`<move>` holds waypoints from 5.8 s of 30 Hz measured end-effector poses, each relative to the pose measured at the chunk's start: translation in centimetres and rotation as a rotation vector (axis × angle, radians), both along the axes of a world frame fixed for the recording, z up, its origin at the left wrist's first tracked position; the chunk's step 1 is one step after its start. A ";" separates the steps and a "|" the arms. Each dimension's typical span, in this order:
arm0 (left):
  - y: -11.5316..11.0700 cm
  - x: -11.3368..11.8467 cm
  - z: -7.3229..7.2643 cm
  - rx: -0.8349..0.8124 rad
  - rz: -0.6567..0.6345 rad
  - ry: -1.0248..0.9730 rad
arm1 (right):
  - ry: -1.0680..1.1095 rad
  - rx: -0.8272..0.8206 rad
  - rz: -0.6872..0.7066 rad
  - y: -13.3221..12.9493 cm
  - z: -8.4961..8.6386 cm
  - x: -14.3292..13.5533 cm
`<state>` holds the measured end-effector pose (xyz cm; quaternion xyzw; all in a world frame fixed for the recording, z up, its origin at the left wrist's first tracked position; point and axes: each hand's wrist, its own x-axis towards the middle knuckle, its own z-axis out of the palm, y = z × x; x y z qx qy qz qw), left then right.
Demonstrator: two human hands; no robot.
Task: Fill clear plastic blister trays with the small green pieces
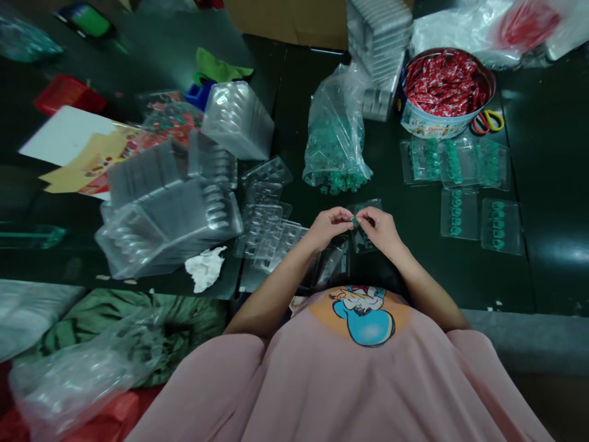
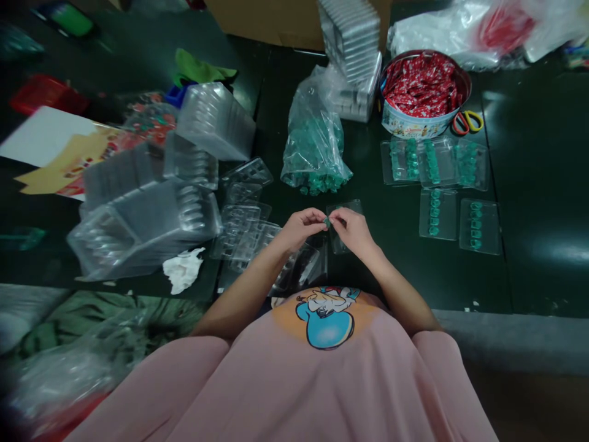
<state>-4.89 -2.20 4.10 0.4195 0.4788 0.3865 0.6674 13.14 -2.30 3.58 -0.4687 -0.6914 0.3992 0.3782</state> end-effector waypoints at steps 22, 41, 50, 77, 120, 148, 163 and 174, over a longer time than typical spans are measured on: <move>-1.1 2.4 -0.2 -0.166 0.050 -0.184 | 0.314 -0.401 -0.067 -1.8 -0.7 1.6; 0.1 3.0 -1.3 -0.103 0.081 -0.056 | 0.353 -0.617 -0.090 -1.4 -2.5 1.8; 2.5 4.5 -5.4 0.165 0.179 0.421 | -0.216 -0.269 -0.185 2.7 -4.2 1.2; 2.1 5.1 -4.6 0.491 -0.110 0.993 | -0.266 0.009 -0.196 1.3 -5.3 1.8; 3.5 -1.5 -1.6 0.263 0.178 0.601 | -0.452 0.070 -0.150 -0.5 -4.9 2.9; -0.3 3.7 -0.5 -0.002 0.111 0.134 | -0.028 0.019 -0.071 -0.7 -1.0 2.3; -0.4 3.9 -0.7 -0.298 0.084 -0.082 | -0.142 0.078 -0.055 -1.0 -0.2 2.3; -0.4 4.1 -0.6 -0.279 0.126 -0.138 | -0.033 -0.025 -0.134 -1.0 -0.7 2.1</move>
